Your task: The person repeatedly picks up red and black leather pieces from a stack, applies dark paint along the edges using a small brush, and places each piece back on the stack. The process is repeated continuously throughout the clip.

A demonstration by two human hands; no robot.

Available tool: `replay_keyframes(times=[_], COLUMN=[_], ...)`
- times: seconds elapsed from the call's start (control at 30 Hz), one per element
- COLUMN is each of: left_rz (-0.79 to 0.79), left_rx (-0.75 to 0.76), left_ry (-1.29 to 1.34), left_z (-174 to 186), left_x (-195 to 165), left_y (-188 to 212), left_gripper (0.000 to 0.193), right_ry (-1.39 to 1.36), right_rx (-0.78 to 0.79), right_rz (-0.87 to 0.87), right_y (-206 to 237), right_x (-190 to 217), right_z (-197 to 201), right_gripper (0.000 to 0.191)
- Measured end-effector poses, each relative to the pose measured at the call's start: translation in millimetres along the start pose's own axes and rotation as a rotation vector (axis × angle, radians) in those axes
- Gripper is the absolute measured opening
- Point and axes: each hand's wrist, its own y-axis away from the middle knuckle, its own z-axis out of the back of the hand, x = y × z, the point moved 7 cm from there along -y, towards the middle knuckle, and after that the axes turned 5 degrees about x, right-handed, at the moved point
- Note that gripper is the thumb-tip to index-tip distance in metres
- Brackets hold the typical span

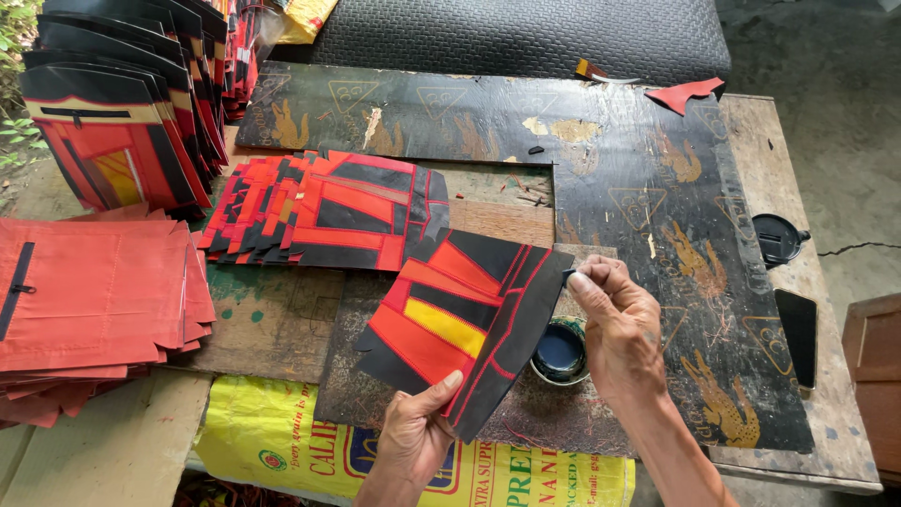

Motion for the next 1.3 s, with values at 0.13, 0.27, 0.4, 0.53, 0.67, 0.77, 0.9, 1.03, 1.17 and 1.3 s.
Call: replay_keyframes(times=[0.13,0.27,0.4,0.53,0.67,0.77,0.9,1.03,1.17,1.3], left_rz=[-0.002,0.019,0.013,0.025,0.003,0.018,0.014,0.027,-0.101,-0.551], left_rx=[-0.016,-0.056,0.022,-0.055,-0.071,-0.042,-0.025,-0.039,0.016,-0.109], left_ry=[-0.024,0.103,0.202,0.217,0.190,0.144,0.083,0.049,-0.081,-0.374], left_z=[-3,7,15,21,11,2,1,5,5,8], left_x=[-5,-1,6,9,6,3,1,0,-23,-96], left_y=[7,3,-10,-13,-10,-6,-1,3,6,-14], left_gripper=[0.022,0.023,0.023,0.024,0.024,0.025,0.022,0.020,0.020,0.022], right_ry=[-0.118,-0.101,-0.036,0.083,0.120,0.101,0.056,0.002,-0.048,0.183], right_rx=[-0.104,-0.115,0.073,0.143,0.116,0.088,0.045,-0.034,-0.272,-0.126], right_rz=[-0.067,-0.098,-0.099,-0.109,-0.141,-0.093,-0.062,-0.056,-0.179,-0.087], right_y=[-9,2,29,39,40,34,19,2,-10,1], right_x=[-3,-2,-6,-5,-3,0,2,4,2,-2], right_z=[15,13,-18,-38,-42,-38,-23,-5,30,34], right_gripper=[0.010,0.017,0.016,0.016,0.016,0.013,0.008,0.009,0.010,0.015])
